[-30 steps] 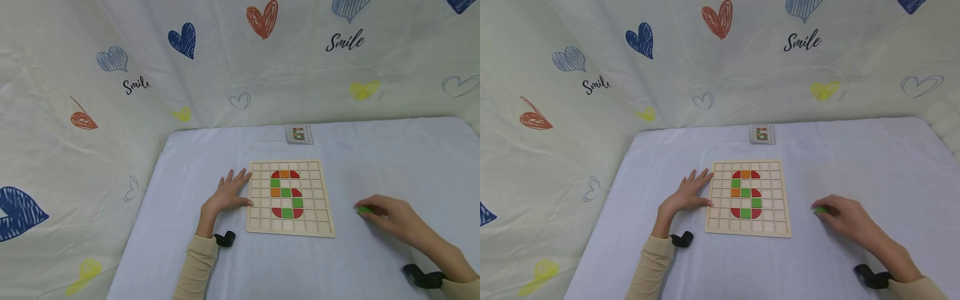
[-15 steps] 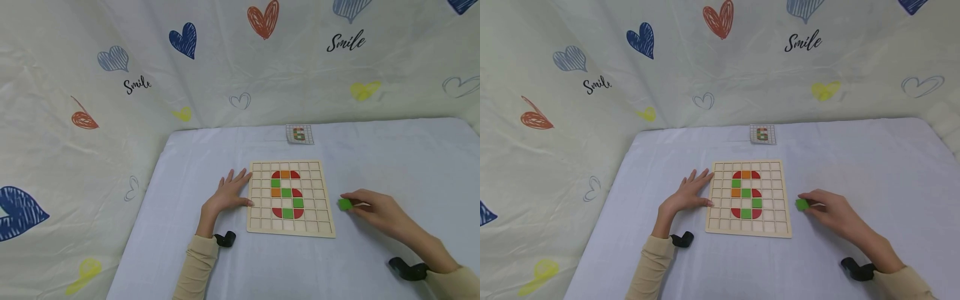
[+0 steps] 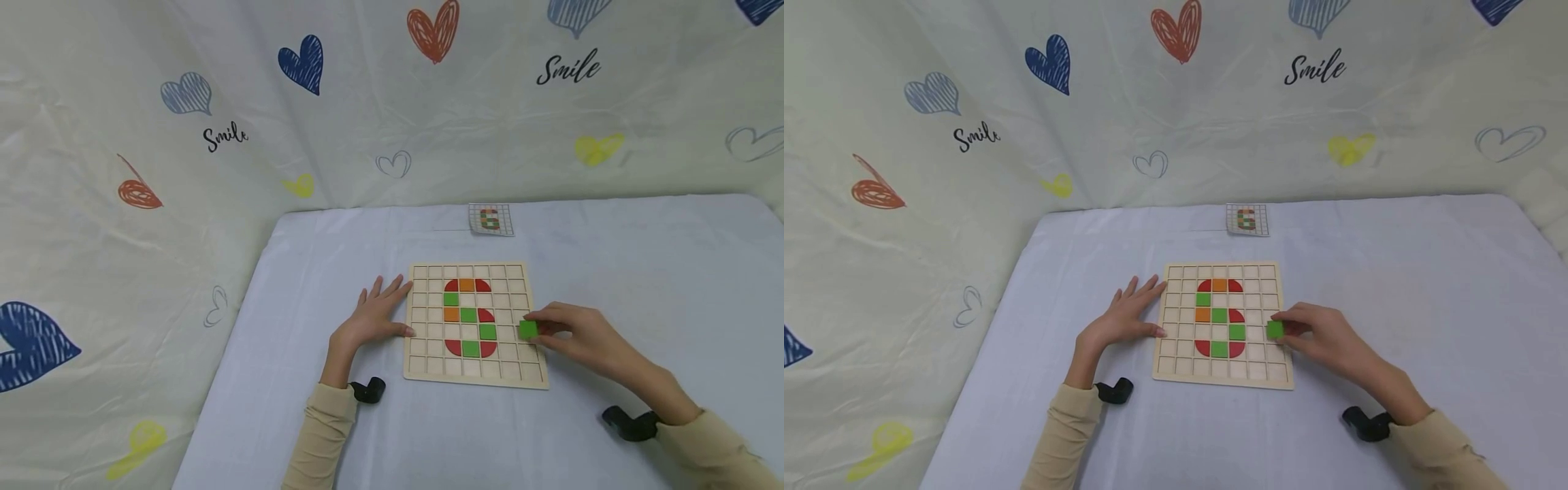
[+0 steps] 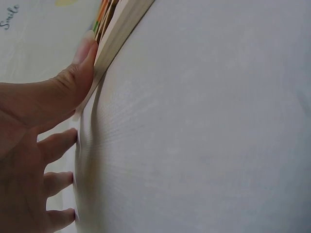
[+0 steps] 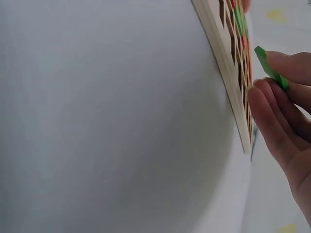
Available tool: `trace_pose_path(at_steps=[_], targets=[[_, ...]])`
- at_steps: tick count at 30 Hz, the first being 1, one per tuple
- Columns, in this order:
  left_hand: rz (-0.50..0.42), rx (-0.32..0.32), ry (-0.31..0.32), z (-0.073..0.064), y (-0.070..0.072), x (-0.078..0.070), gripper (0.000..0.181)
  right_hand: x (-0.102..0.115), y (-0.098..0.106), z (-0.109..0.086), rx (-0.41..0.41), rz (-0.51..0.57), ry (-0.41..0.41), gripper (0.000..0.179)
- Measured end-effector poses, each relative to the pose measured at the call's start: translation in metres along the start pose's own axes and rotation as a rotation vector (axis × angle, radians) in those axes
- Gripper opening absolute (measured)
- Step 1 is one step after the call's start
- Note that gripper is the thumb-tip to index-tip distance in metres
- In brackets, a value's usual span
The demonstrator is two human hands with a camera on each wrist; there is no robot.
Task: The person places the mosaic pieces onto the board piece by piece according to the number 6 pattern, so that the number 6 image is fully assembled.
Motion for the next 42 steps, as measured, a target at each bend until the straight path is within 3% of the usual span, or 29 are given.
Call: trace_pose_path(at_steps=[14,23,32,42], targets=[[0.004,-0.002,-0.002,-0.001,0.001,-0.002,0.096,0.020,-0.026,0.030,0.091,0.050,-0.025,0.032],[0.006,0.000,0.000,-0.002,0.002,-0.002,0.097,0.028,-0.038,0.043,0.100,0.103,0.043,0.032],[0.011,-0.002,-0.005,0.000,0.000,0.000,0.097,0.039,-0.049,0.055,0.121,0.067,0.078,0.027],[0.025,0.003,-0.007,0.001,-0.001,0.002,0.098,0.048,-0.061,0.067,0.209,0.064,0.083,0.025]])
Point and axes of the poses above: each hand's wrist, its own z-axis towards the middle knuckle, its own y-axis out of the back of the hand, x = y × z, the point moved 3 cm from there along z, towards the middle knuckle, and after that the axes turned 4 degrees about -z, right-handed, at the moved point
